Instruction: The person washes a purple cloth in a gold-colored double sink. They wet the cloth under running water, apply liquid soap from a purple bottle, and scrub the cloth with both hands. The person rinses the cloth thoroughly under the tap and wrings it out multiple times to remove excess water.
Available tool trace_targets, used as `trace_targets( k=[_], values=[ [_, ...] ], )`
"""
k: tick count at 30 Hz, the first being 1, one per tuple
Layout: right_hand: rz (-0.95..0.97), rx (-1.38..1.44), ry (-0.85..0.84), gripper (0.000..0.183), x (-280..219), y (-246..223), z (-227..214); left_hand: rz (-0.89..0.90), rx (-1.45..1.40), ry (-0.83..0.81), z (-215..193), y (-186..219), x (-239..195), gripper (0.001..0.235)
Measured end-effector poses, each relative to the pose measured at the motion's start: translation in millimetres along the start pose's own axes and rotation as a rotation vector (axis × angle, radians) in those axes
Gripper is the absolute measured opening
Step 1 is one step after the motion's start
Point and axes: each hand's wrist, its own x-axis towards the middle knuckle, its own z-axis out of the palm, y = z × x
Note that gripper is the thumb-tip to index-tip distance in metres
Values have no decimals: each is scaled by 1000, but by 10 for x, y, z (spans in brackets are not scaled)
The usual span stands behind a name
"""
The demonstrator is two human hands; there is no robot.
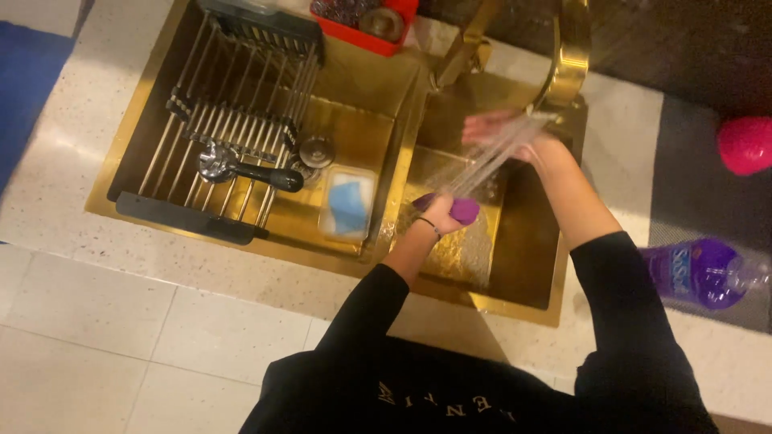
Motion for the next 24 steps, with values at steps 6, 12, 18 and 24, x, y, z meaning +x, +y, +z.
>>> trace_targets(
  k=[6, 12, 18, 24],
  values=[
    [-925, -395, 51, 27, 1473, -270, -927, 61, 323, -48, 421, 106, -418, 17],
    [-657, -1369, 423, 51, 1748, -424, -1093, 260, 839, 3, 239, 81, -540, 35],
    [-673, -1631, 607, 64, 1563, -469, -797, 304, 627, 83, 294, 118, -986, 73],
    [-1076, -1290, 1085, 61, 1117, 167, -156, 331, 636, 15, 136, -30, -1075, 42]
  ],
)
